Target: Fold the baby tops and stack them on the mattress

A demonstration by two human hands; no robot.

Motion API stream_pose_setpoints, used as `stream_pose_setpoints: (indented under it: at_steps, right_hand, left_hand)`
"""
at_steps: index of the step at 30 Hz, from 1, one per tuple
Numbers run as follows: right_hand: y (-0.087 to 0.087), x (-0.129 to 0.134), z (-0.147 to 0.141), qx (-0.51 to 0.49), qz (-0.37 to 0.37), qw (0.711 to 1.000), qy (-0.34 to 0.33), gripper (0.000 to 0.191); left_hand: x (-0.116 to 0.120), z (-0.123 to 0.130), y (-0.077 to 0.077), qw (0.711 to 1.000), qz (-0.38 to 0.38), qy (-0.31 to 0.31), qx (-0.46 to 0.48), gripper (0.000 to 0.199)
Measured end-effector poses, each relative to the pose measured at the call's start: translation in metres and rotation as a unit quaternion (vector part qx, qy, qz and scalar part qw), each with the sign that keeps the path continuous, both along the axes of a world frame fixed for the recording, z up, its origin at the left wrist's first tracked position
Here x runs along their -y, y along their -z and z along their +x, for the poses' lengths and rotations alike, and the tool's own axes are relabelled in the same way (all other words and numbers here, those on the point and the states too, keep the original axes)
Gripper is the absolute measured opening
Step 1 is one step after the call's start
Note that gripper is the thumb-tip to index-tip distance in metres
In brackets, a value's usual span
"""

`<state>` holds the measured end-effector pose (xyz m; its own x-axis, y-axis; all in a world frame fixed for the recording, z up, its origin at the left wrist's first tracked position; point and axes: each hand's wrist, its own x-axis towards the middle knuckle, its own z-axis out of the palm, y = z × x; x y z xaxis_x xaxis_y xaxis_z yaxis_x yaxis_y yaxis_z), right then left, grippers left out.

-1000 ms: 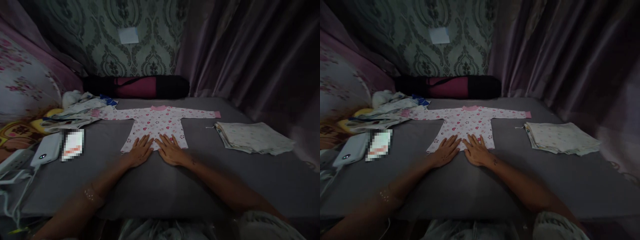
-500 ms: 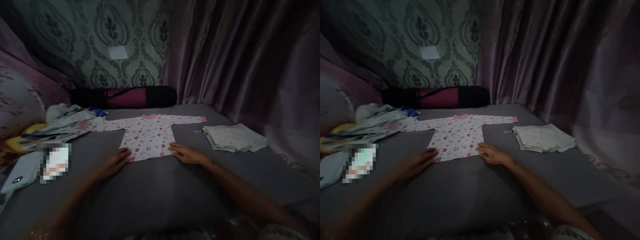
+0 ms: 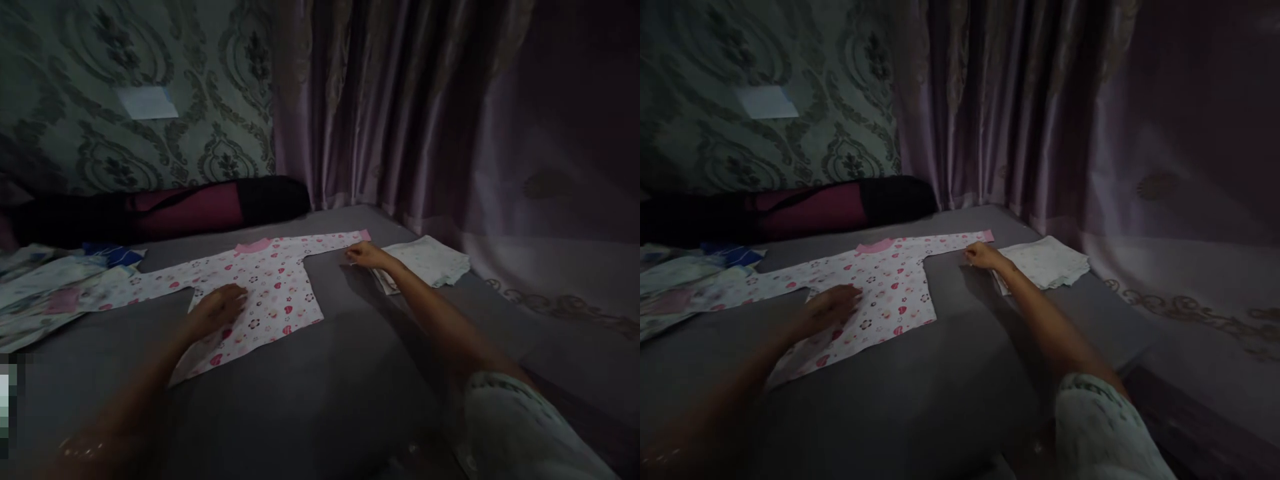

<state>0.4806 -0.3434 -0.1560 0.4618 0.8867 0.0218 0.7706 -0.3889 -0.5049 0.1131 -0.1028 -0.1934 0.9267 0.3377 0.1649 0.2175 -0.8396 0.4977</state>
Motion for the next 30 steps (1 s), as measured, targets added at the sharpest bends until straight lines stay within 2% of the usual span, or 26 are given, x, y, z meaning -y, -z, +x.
stream_pose_setpoints:
  at_steps: [2, 4, 7, 11, 14, 17, 25, 30]
  right_hand:
    - [-0.001, -0.009, 0.020, 0.040, -0.042, 0.992, 0.114, 0.019]
    - [-0.002, -0.018, 0.033, 0.058, -0.068, 0.976, 0.196, 0.019]
    - [0.002, -0.033, 0.043, 0.055, -0.074, 0.960, 0.266, 0.024]
    - [0.012, -0.052, 0.049, 0.049, -0.075, 0.935, 0.344, 0.035]
    - [0.021, -0.064, 0.052, 0.038, -0.075, 0.915, 0.395, 0.045]
    - [0.030, -0.072, 0.056, 0.016, -0.079, 0.899, 0.431, 0.051]
    - [0.035, -0.084, 0.069, -0.031, -0.021, 0.874, 0.484, 0.058]
    - [0.040, -0.082, 0.065, -0.058, 0.053, 0.864, 0.497, 0.051]
  left_hand:
    - [-0.003, 0.029, 0.004, 1.000, 0.016, 0.024, 0.002, 0.045]
    - [-0.004, 0.058, 0.009, 0.999, 0.034, 0.036, 0.008, 0.045]
    - [-0.003, 0.094, 0.020, 0.997, 0.064, 0.036, 0.029, 0.046]
    - [-0.002, 0.124, 0.039, 0.993, 0.118, -0.017, 0.018, 0.051]
    - [0.003, 0.134, 0.051, 0.987, 0.148, -0.068, -0.017, 0.052]
    - [0.010, 0.135, 0.057, 0.980, 0.170, -0.096, -0.038, 0.052]
    - [0.019, 0.135, 0.050, 0.979, 0.163, -0.115, -0.042, 0.050]
    - [0.021, 0.134, 0.047, 0.982, 0.150, -0.110, -0.021, 0.048]
